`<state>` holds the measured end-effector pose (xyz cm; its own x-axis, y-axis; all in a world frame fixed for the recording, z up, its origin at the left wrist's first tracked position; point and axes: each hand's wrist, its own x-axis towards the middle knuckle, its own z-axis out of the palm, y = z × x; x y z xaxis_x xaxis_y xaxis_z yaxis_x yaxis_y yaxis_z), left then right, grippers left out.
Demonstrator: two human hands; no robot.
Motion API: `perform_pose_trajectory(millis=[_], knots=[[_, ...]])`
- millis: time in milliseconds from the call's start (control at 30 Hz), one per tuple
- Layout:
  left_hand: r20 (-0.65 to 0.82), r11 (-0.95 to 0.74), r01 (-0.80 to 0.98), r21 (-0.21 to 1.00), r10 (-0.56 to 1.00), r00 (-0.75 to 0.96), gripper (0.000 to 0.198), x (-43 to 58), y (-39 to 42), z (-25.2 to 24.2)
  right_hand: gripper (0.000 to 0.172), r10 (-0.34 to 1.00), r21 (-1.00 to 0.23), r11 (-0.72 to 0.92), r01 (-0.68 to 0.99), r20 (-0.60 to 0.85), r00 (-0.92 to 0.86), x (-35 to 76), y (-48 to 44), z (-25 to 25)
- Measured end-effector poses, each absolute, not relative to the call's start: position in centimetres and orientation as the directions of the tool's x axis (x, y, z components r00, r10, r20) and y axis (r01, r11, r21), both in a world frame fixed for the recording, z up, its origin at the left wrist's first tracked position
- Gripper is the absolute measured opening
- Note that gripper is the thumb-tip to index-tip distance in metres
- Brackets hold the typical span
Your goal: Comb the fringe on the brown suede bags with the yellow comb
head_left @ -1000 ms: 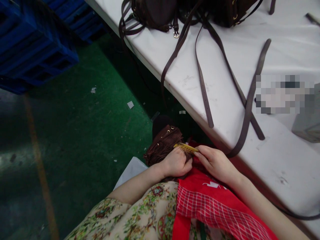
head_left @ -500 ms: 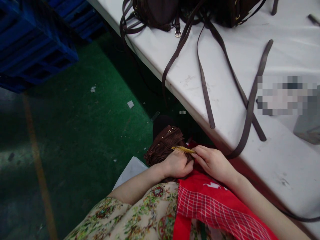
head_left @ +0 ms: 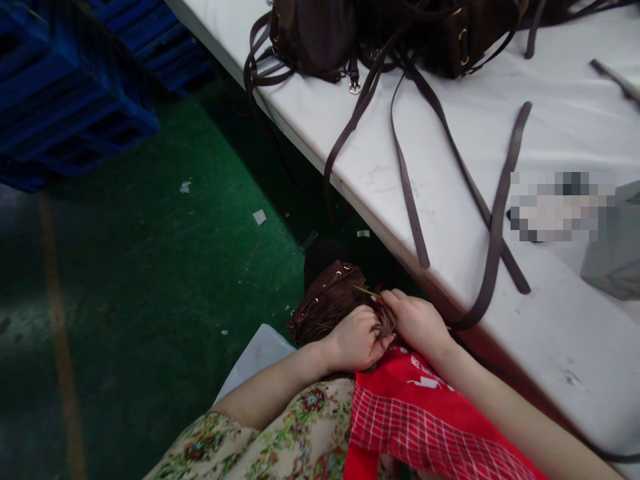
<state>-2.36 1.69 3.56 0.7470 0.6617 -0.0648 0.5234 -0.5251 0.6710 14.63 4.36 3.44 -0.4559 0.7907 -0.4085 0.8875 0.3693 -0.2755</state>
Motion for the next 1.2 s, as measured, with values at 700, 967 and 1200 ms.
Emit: perform_pose_trajectory(millis=[700,967,1200], knots=[[0.314,-0.866,0.392,0.311,0.483,0.817,0.044,-3.8,-0.9,5.6,0.060,0.590,-0.932,0.169,0.322,-0.166,-0.790,11.7,8.3,2.8],[0.332,-0.881,0.357,0.311,0.452,0.828,0.043,-3.6,-0.5,5.2,0.059,0.607,-0.392,0.641,0.660,-0.267,-0.748,7.3,8.1,2.2],[0.484,-0.878,0.362,0.313,0.476,0.734,0.057,-5.1,1.2,6.3,0.034,0.671,-0.503,0.435,0.747,-0.373,-0.641,7.1,8.1,0.8]])
